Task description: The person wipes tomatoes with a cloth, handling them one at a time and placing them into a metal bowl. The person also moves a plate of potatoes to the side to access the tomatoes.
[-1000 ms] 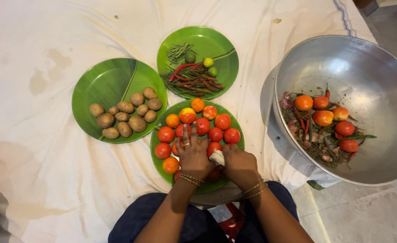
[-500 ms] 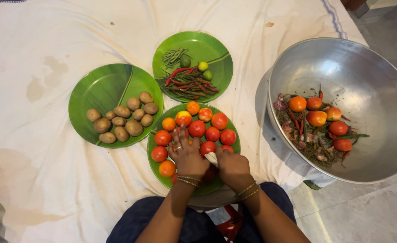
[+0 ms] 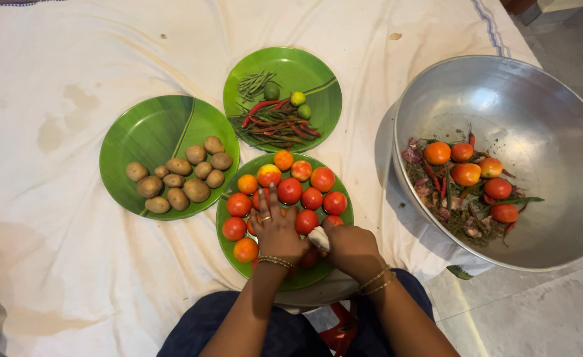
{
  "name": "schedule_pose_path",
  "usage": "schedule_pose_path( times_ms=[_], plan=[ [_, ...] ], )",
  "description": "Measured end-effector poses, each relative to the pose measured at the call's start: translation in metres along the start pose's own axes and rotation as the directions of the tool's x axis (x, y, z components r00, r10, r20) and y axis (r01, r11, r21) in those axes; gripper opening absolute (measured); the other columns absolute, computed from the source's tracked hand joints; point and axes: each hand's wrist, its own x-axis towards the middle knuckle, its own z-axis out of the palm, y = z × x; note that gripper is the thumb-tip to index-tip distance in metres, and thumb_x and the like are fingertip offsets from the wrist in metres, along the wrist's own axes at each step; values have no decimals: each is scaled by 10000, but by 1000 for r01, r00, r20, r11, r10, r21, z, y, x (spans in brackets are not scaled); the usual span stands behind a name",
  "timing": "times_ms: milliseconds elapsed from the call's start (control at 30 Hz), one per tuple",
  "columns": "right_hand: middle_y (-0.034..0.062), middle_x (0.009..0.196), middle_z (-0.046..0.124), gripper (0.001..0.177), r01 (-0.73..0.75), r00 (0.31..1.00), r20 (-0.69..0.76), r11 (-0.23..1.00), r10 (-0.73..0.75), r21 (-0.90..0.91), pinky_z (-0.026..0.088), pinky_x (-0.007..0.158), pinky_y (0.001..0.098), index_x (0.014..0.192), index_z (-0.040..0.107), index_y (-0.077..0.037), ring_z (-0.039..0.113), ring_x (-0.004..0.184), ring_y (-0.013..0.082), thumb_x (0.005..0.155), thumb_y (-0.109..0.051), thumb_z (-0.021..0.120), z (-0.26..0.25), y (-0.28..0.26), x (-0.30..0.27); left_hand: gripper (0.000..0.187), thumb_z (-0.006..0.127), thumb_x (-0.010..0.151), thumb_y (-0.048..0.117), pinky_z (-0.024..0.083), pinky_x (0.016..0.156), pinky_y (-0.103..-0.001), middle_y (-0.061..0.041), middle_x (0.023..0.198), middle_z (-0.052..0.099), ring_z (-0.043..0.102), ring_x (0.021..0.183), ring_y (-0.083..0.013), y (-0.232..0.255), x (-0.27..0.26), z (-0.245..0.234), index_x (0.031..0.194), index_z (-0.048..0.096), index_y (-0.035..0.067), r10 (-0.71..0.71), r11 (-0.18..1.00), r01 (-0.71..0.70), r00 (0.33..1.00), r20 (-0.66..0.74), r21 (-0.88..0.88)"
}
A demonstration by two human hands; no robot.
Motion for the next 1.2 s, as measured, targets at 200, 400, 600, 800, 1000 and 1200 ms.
schedule_pose_path(
  times_ms=[200, 400, 600, 800, 1000, 1200],
  plan=[
    [107, 851, 723, 436, -20, 999, -48, 999, 18, -37, 545, 669, 492, 1073, 567, -104, 712, 829, 330, 775, -330, 791, 16, 1, 2, 642, 851, 629, 272, 130, 1187, -616, -164, 1624, 179, 81, 1545, -393, 1, 1, 3, 1241, 666, 217, -5, 999, 3, 999, -41, -40],
    [114, 798, 720, 332, -18, 993, -119, 997, 9, -77, 549, 624, 495, 1099, 575, -122, 719, 752, 342, 813, -202, 722, 37, 3, 5, 613, 799, 634, 153, 138, 1164, -617, -172, 1628, 206, 130, 1523, -406, 3, -2, 5, 1232, 673, 207, 60, 993, -71, 991, -116, -89],
    [124, 740, 704, 295, 98, 960, -265, 995, -88, 24, 522, 586, 510, 1015, 584, -117, 701, 703, 352, 781, -231, 721, 38, 5, 1, 540, 767, 639, 104, 143, 1163, -612, -154, 1625, 263, 177, 1527, -387, 7, -2, 6, 1159, 699, 232, 89, 986, -108, 985, -150, -124],
    [111, 722, 695, 213, 88, 939, -332, 996, -85, -6, 526, 580, 487, 1027, 578, -107, 703, 691, 332, 835, -143, 662, 42, 3, 3, 488, 768, 584, 122, 110, 1153, -625, -136, 1593, 323, 180, 1527, -375, -1, 2, 4, 1059, 708, 214, 161, 970, -175, 983, -90, -168],
    [161, 758, 701, 488, 17, 975, -223, 993, 10, 117, 518, 611, 514, 1158, 577, -66, 688, 730, 381, 790, -324, 768, -7, 5, -14, 324, 772, 707, 250, 149, 1139, -630, -135, 1577, 402, 227, 1520, -381, -9, 3, 18, 1024, 720, 210, 273, 931, -307, 944, -185, -196],
    [177, 890, 721, 478, -314, 799, -477, 931, 365, 186, 542, 677, 503, 1082, 644, -92, 703, 790, 388, 832, -478, 775, -72, 56, -38, 295, 759, 786, 283, 217, 1120, -607, -153, 1518, 456, 284, 1489, -392, -13, 9, 23, 1062, 723, 184, 303, 917, -359, 910, -281, -174]
  ],
)
